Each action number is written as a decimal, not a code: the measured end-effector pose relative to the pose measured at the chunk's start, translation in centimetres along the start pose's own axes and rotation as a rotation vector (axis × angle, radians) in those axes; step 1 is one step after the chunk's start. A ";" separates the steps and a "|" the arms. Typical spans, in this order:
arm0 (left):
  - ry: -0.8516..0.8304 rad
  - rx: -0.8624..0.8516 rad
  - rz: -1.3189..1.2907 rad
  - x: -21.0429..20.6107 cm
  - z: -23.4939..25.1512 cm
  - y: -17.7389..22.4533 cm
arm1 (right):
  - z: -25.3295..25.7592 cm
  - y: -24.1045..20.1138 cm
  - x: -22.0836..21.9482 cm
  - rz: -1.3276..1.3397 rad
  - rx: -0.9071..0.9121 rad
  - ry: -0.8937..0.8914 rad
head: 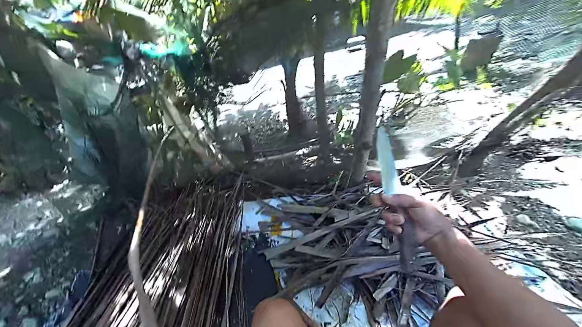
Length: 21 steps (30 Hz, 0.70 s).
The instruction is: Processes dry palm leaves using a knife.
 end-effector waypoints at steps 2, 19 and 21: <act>-0.098 -0.077 -0.100 -0.3 -0.3 4.6 | -0.1 0.3 -0.3 0.062 -0.064 0.019; 0.484 -1.129 -0.790 -3.9 3.2 11.9 | -1.7 2.2 -0.8 0.072 -0.108 0.023; 0.307 -1.089 -0.674 -7.6 3.3 13.6 | -2.0 1.6 -0.4 0.086 -0.056 0.039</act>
Point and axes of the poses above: each hand's wrist, its own z-axis towards the middle knuckle, its own x-axis out of the back of the hand, y = z × x, the point moved 9 cm from there along z, towards the middle knuckle, and after that the axes turned 14 degrees about z, right-handed, at the moved point
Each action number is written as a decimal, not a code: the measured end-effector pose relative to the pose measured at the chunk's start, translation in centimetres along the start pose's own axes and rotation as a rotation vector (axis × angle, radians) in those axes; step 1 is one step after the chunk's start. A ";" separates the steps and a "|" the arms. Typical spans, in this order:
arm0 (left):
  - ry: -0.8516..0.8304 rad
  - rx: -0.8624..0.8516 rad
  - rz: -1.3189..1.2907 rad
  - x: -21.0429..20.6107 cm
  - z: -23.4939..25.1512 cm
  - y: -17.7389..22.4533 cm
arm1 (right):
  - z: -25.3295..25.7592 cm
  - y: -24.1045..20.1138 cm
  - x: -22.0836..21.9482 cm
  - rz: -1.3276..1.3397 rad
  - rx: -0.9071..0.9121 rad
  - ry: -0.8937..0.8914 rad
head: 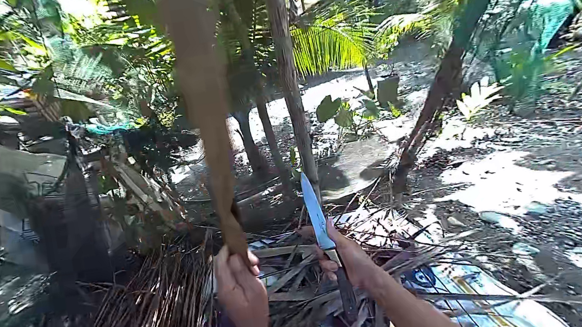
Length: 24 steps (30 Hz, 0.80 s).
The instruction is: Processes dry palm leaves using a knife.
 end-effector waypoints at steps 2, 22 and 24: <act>-0.173 0.153 0.039 -3.2 -1.8 -2.3 | -0.2 -0.8 0.1 0.028 0.073 -0.018; -0.820 0.224 0.330 -8.0 -10.2 -7.0 | -1.3 3.8 -0.8 -0.234 -0.039 -0.174; -0.919 0.308 0.376 -8.1 -10.1 -7.4 | -1.1 4.2 -0.9 -0.216 -0.059 -0.173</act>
Point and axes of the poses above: each hand's wrist, its own z-axis towards the middle knuckle, its own x-axis out of the back of the hand, y = z × x, the point moved 9 cm from there along z, towards the middle knuckle, and after that the axes turned 14 degrees about z, right-handed, at the moved point
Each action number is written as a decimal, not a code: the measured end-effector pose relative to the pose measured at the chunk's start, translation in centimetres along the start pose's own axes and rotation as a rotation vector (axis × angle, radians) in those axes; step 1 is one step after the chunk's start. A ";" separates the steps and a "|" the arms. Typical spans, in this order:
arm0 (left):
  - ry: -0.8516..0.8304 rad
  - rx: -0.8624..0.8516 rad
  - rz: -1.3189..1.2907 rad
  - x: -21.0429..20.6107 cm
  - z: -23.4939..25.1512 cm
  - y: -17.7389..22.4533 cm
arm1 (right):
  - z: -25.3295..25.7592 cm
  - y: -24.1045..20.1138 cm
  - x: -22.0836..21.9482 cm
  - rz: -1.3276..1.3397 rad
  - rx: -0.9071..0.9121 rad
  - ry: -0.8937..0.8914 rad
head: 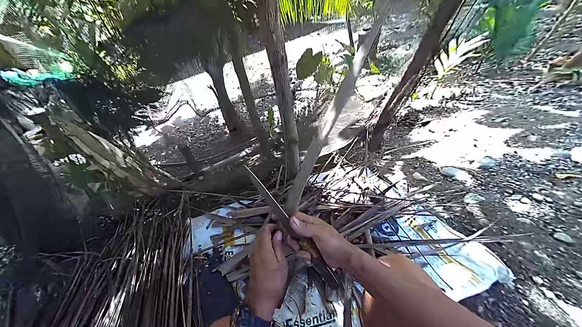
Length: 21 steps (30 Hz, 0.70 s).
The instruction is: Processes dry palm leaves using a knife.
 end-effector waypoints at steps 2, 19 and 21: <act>-0.073 0.075 0.039 0.2 0.3 0.0 | 0.2 0.4 -0.4 0.008 -0.030 -0.006; 0.012 0.203 -0.250 0.4 -0.8 -3.7 | 1.2 1.6 -1.8 -0.008 -0.012 -0.121; -0.044 0.270 -0.447 -0.2 -1.1 -4.4 | 1.2 1.7 -2.0 -0.035 0.012 -0.154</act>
Point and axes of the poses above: each hand's wrist, its own z-axis towards the middle knuckle, its own x-axis out of the back of the hand, y = z × x, the point moved 9 cm from there along z, towards the middle knuckle, and after that the axes turned 14 degrees about z, right-handed, at the moved point
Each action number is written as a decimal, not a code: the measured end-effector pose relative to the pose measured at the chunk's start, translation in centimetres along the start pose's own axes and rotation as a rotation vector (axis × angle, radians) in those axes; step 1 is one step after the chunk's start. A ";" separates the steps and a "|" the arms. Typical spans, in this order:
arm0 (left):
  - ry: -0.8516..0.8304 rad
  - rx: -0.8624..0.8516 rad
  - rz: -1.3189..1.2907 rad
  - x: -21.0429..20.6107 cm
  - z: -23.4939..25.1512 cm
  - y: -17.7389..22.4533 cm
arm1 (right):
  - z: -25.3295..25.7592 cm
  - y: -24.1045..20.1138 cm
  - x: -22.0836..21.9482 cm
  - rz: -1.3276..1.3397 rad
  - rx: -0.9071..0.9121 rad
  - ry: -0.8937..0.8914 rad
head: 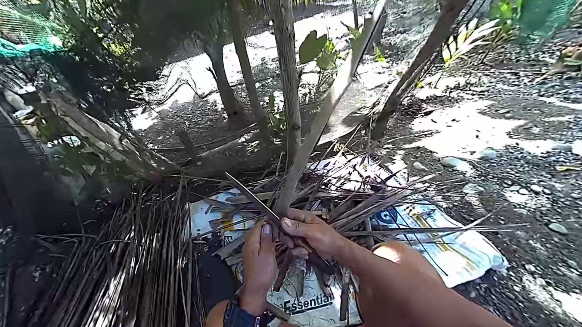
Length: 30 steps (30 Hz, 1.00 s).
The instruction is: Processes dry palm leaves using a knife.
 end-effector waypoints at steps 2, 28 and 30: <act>-0.067 0.067 -0.189 -0.5 -0.2 -0.3 | 0.0 -0.1 -0.2 -0.026 0.015 -0.036; -0.391 0.353 -0.632 -1.7 -1.2 -1.6 | 0.0 1.4 -0.1 -0.088 -0.135 -0.170; -0.391 0.369 -0.631 -1.5 -1.2 -1.7 | 0.0 1.1 -0.2 -0.129 -0.103 -0.112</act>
Point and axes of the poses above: each hand's wrist, its own z-axis towards the middle knuckle, its own x-axis out of the back of the hand, y = z × x, the point moved 9 cm from there along z, towards the middle knuckle, and after that the axes turned 14 degrees about z, right-handed, at the moved point
